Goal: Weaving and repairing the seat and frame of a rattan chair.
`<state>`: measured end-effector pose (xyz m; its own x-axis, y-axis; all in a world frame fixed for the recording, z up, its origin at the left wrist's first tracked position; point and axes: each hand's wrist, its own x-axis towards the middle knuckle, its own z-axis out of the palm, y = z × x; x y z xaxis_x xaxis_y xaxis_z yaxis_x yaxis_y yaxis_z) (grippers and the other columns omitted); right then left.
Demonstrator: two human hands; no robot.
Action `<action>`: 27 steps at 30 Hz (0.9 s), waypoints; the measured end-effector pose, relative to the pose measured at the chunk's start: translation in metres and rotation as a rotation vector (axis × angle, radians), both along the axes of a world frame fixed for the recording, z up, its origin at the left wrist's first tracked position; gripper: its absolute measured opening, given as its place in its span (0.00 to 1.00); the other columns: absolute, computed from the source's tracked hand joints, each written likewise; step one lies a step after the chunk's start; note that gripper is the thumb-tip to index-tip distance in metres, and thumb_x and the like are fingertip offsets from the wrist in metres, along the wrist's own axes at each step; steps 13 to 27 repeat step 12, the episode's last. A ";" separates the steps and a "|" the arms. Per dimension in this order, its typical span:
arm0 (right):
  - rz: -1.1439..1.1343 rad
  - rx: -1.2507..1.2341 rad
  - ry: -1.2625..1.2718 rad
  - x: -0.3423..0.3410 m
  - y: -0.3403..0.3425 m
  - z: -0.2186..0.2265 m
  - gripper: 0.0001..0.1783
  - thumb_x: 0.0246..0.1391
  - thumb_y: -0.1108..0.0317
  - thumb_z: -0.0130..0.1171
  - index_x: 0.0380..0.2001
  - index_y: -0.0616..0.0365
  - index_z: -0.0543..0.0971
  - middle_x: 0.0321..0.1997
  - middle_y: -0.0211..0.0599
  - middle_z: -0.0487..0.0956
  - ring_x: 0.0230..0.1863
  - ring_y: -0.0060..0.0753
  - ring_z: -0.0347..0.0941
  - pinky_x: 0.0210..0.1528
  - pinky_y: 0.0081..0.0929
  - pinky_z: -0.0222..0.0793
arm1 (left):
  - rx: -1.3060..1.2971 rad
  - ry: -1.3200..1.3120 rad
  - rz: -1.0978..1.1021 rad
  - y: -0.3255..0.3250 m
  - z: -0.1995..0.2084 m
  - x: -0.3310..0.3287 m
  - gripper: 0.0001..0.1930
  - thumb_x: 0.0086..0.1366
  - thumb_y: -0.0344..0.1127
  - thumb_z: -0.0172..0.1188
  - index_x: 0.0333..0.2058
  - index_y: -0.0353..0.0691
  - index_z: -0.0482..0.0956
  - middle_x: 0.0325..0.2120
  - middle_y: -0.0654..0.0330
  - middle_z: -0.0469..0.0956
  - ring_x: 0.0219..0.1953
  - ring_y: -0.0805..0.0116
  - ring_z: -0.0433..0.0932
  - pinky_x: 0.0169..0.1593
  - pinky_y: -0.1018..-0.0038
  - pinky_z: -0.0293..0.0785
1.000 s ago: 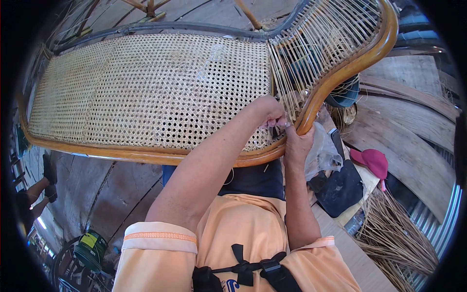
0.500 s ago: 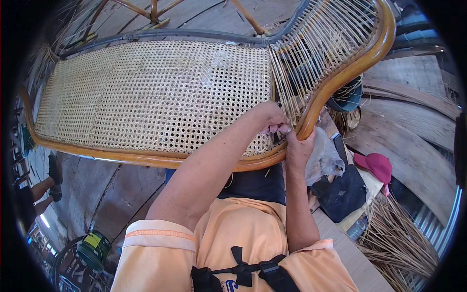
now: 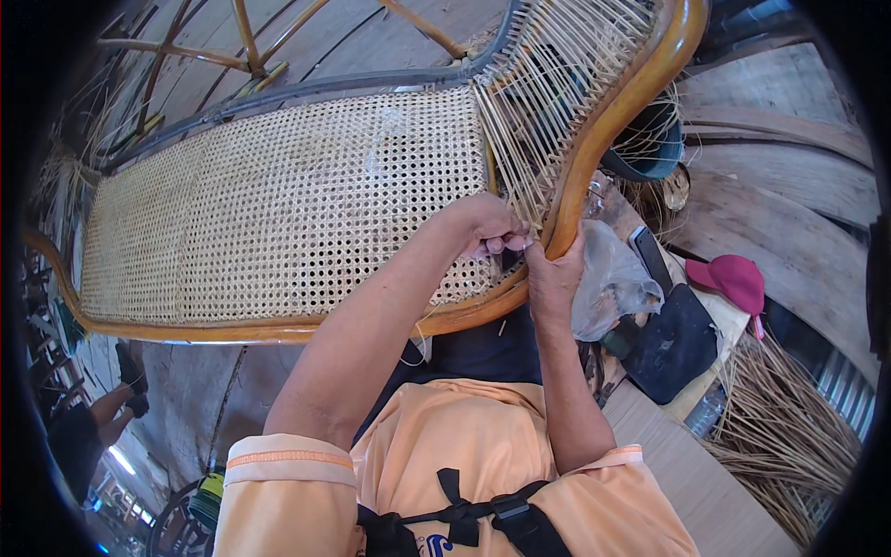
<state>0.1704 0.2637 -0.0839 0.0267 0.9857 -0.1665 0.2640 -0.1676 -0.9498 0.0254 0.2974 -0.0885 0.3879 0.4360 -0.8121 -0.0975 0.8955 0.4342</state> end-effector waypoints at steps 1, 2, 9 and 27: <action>0.011 0.015 0.005 0.001 0.000 -0.002 0.35 0.42 0.77 0.57 0.56 0.68 0.58 0.47 0.42 0.71 0.48 0.30 0.68 0.53 0.24 0.62 | 0.008 0.024 -0.018 -0.001 0.002 0.000 0.09 0.61 0.35 0.53 0.22 0.44 0.72 0.14 0.71 0.70 0.09 0.84 0.57 0.12 0.82 0.51; 0.023 0.029 0.010 0.002 -0.001 -0.003 0.35 0.42 0.76 0.58 0.56 0.67 0.58 0.47 0.42 0.70 0.48 0.30 0.68 0.53 0.24 0.62 | 0.017 0.047 -0.035 -0.001 0.003 0.001 0.09 0.61 0.35 0.53 0.21 0.44 0.71 0.14 0.71 0.70 0.08 0.84 0.57 0.12 0.82 0.51; 0.072 -0.005 0.053 0.016 -0.005 0.004 0.39 0.44 0.72 0.61 0.58 0.67 0.54 0.51 0.46 0.68 0.52 0.32 0.66 0.56 0.26 0.60 | 0.091 0.037 -0.084 0.000 0.008 0.001 0.15 0.63 0.38 0.53 0.17 0.43 0.68 0.10 0.70 0.64 0.07 0.81 0.55 0.10 0.81 0.48; 0.203 0.021 -0.116 0.023 -0.018 0.019 0.40 0.47 0.66 0.61 0.60 0.60 0.52 0.55 0.48 0.66 0.55 0.35 0.64 0.59 0.29 0.56 | 0.102 0.031 -0.057 -0.002 0.002 -0.003 0.13 0.63 0.42 0.54 0.22 0.43 0.68 0.11 0.70 0.65 0.07 0.79 0.56 0.09 0.80 0.48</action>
